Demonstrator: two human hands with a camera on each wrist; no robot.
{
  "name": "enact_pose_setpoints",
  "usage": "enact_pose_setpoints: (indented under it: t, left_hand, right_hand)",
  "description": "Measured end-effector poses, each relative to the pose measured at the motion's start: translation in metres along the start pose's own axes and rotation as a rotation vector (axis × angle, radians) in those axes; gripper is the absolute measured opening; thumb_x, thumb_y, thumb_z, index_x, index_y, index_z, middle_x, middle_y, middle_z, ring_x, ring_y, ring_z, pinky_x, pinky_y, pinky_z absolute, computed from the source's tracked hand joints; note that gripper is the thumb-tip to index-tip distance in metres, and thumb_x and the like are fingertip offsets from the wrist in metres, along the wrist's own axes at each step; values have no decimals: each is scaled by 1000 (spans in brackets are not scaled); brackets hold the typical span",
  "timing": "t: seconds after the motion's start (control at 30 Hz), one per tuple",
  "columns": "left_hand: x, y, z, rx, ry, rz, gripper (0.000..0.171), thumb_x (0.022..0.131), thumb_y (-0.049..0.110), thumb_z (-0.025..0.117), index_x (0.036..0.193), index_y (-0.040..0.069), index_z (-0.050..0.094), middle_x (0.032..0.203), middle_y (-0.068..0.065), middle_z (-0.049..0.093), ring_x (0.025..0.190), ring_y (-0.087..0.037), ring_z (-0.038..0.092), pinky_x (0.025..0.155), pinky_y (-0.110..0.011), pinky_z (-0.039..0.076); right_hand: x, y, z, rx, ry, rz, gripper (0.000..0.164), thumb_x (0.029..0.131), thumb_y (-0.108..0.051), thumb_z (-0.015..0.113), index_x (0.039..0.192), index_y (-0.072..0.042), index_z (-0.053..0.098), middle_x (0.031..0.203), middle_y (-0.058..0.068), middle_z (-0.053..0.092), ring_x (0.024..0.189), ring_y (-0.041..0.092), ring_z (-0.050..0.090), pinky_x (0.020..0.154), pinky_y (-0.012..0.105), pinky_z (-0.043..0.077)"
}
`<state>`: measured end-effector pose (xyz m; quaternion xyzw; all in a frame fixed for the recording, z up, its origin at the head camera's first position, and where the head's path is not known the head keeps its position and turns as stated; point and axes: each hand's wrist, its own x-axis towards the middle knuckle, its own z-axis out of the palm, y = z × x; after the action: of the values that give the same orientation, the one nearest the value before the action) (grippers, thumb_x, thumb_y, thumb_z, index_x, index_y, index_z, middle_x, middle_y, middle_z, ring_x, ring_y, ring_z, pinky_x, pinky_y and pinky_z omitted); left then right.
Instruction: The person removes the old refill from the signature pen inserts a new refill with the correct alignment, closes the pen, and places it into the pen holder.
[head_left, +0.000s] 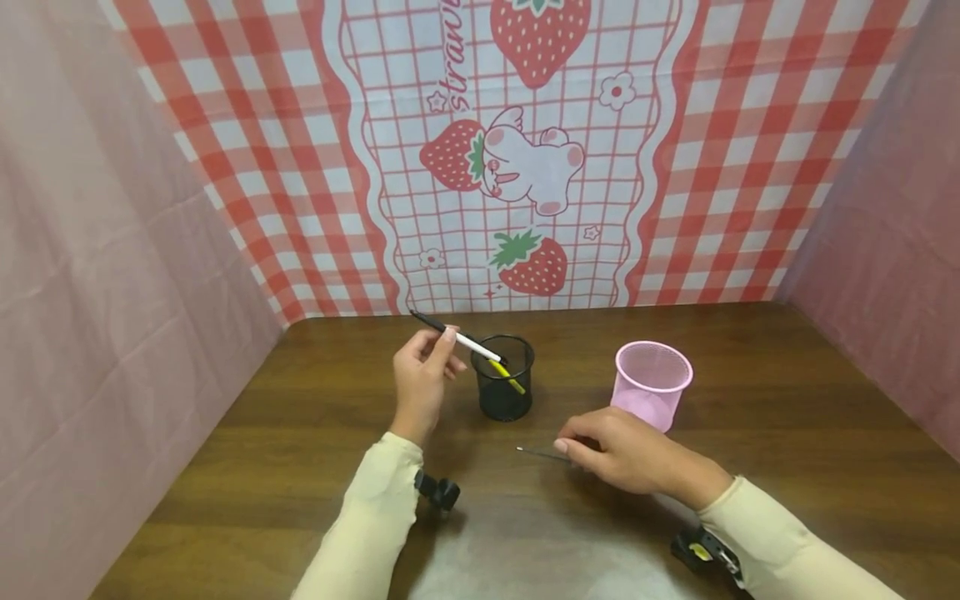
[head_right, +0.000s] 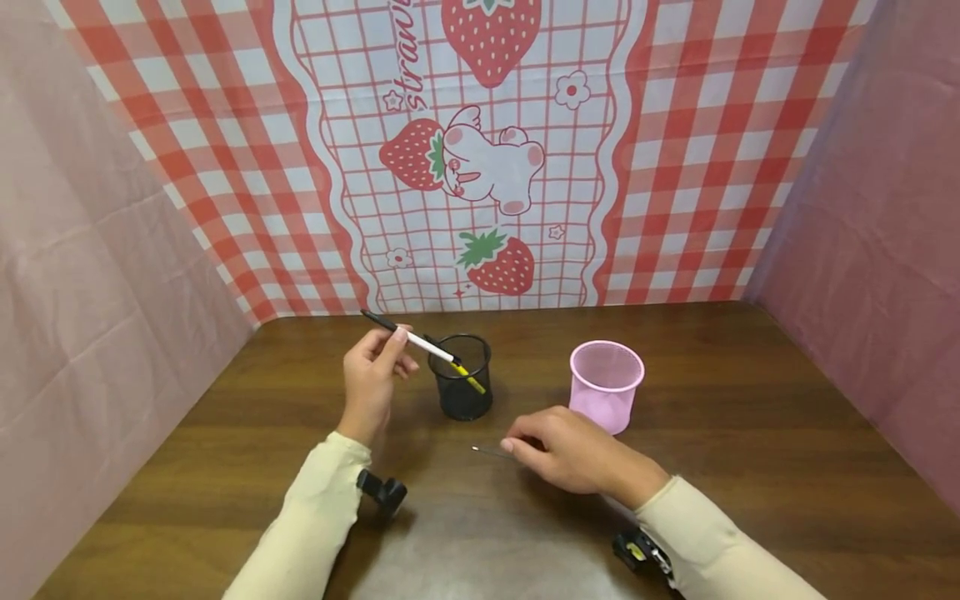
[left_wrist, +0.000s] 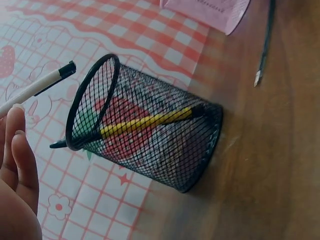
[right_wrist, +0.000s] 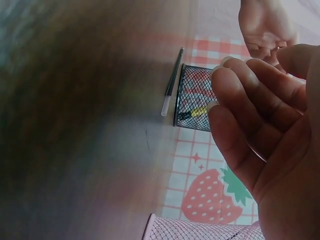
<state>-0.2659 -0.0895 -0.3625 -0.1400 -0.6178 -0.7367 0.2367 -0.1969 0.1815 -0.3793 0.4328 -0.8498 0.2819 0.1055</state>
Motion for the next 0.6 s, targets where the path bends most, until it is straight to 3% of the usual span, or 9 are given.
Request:
enact_pose_setpoints:
  t: [0.17, 0.4, 0.5, 0.6]
  left_hand:
    - [5, -7, 0, 76, 15, 29, 23, 97, 13, 67, 102, -9, 70, 74, -2, 66, 52, -12, 59, 48, -24, 47]
    - [-5, 17, 9, 120, -29, 19, 18, 96, -2, 62, 104, -19, 65, 77, -9, 66, 52, -18, 59, 50, -20, 46]
    - [-6, 16, 11, 116, -43, 24, 18, 96, -3, 62, 104, -19, 64, 77, -10, 66, 52, -16, 59, 50, -20, 46]
    - [-7, 13, 14, 109, -55, 13, 17, 96, -2, 62, 103, -18, 64, 82, -26, 65, 52, -12, 57, 50, -18, 45]
  right_hand:
    - [0, -1, 0, -12, -9, 5, 13, 100, -22, 64, 88, -20, 69, 70, -23, 51, 63, -4, 51, 59, 18, 44]
    - [-1, 1, 0, -16, -21, 11, 16, 101, -25, 62, 89, -19, 71, 73, -23, 55, 66, -3, 53, 61, 20, 46]
    - [-2, 3, -1, -18, -26, 10, 16, 101, -25, 61, 89, -20, 71, 71, -23, 53, 65, -4, 52, 61, 20, 46]
    - [-2, 4, -1, -16, -31, 14, 17, 102, -25, 61, 89, -20, 70, 71, -23, 53, 65, -3, 52, 60, 20, 46]
